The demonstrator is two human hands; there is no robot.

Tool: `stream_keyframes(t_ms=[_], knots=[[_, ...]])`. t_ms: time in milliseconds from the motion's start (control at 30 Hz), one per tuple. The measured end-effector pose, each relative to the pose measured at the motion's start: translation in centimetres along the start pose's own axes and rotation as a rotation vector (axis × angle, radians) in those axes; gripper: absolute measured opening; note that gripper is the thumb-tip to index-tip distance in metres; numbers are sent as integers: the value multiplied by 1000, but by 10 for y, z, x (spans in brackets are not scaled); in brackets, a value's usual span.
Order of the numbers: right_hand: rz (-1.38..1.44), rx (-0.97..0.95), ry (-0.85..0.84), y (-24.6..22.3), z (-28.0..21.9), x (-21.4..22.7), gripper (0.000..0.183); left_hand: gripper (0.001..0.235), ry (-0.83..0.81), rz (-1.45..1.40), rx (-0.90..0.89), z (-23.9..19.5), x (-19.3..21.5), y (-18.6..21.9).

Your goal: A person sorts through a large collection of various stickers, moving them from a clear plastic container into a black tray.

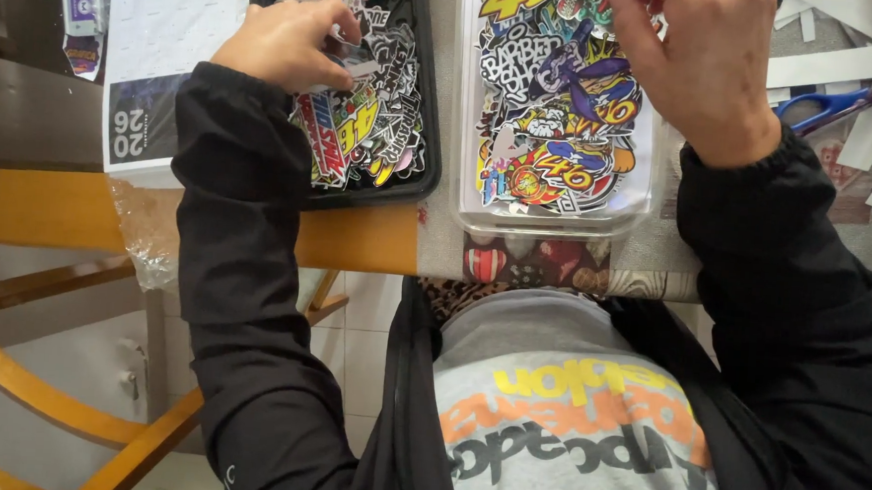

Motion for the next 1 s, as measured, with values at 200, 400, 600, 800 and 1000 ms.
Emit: stream_keyframes(t_ms=[200, 400, 600, 800, 1000], knots=[[-22, -8, -7, 1, -1, -1, 38, 48, 22, -8, -66, 0, -1, 5], [-38, -10, -10, 1, -2, -2, 42, 41, -7, -51, -116, -9, 1, 15], [-34, 3, 8, -1, -2, -1, 41, 56, 21, 81, -135, 6, -13, 16], [-29, -3, 10, -1, 1, 2, 31, 49, 18, 202, -123, 16, -16, 10], [-4, -5, 7, -3, 1, 2, 31, 42, 176, 184, -224, 4, 2, 4]])
Point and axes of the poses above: each hand's wrist, its own z-axis towards the middle knuckle, its own x-axis out of the back of the hand, y = z × x, the point moved 6 cm from there along z, towards the middle knuckle, and after that the axes turned 6 degrees about -y, right-handed, at the moved point
